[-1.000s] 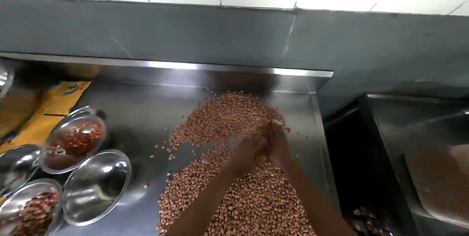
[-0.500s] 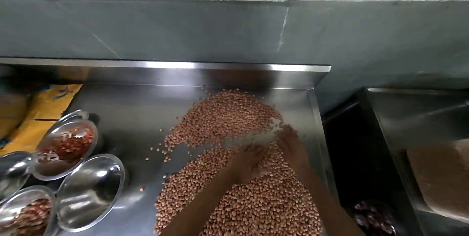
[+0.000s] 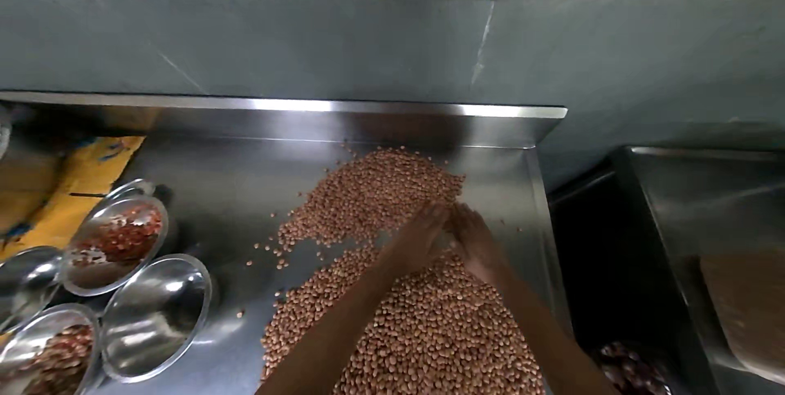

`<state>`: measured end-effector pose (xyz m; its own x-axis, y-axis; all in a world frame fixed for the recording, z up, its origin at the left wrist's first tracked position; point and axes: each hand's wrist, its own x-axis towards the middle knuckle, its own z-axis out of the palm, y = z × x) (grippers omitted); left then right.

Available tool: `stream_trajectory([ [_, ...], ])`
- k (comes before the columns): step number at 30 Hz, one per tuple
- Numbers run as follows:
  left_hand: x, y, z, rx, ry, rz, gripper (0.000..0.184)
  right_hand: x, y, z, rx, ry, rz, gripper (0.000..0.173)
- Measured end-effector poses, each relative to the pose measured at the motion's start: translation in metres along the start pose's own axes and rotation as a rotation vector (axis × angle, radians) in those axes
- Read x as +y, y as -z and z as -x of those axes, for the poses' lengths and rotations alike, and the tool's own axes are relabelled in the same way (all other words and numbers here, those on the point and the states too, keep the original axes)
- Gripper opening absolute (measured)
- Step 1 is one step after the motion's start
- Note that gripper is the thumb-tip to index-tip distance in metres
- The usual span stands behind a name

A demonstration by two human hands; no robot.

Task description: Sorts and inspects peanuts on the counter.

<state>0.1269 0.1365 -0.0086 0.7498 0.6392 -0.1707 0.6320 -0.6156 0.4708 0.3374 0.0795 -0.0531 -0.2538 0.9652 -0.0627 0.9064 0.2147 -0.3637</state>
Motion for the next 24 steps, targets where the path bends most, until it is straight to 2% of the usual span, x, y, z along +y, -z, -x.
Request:
stream_trajectory([
  [3, -0.008, -0.012, -0.004, -0.093, -0.033, -0.115, 0.080, -0.009, 0.000, 0.024, -0.066, 0.051, -0.072, 0.070],
  [5, -0.004, -0.018, 0.004, -0.133, -0.061, -0.093, 0.077, -0.011, 0.007, 0.035, -0.057, 0.046, -0.231, 0.061],
  [8, 0.008, -0.014, 0.024, -0.248, -0.083, -0.035, 0.073, -0.012, 0.006, 0.037, 0.220, 0.025, -0.315, 0.045],
  [10, 0.015, -0.011, 0.034, -0.321, -0.064, -0.045, 0.077, -0.010, 0.002, 0.021, 0.292, 0.022, -0.239, 0.048],
  [15, 0.023, -0.009, 0.047, -0.370, -0.041, 0.024, 0.076, -0.009, 0.012, -0.030, 0.010, -0.056, -0.056, 0.072],
  [17, 0.022, 0.000, 0.050, -0.301, 0.005, 0.125, 0.065, -0.013, 0.009, -0.037, -0.058, -0.028, -0.002, 0.071],
  [20, 0.006, 0.005, 0.045, -0.059, 0.104, 0.178, 0.050, -0.025, 0.005, -0.024, -0.121, -0.008, -0.030, 0.069],
  [21, -0.001, 0.007, 0.040, -0.016, 0.105, 0.151, 0.053, -0.029, 0.001, -0.015, -0.106, 0.001, -0.035, 0.069],
  [24, -0.019, 0.008, 0.026, -0.034, 0.117, -0.023, 0.070, -0.041, -0.005, 0.007, -0.122, 0.067, -0.041, 0.069],
])
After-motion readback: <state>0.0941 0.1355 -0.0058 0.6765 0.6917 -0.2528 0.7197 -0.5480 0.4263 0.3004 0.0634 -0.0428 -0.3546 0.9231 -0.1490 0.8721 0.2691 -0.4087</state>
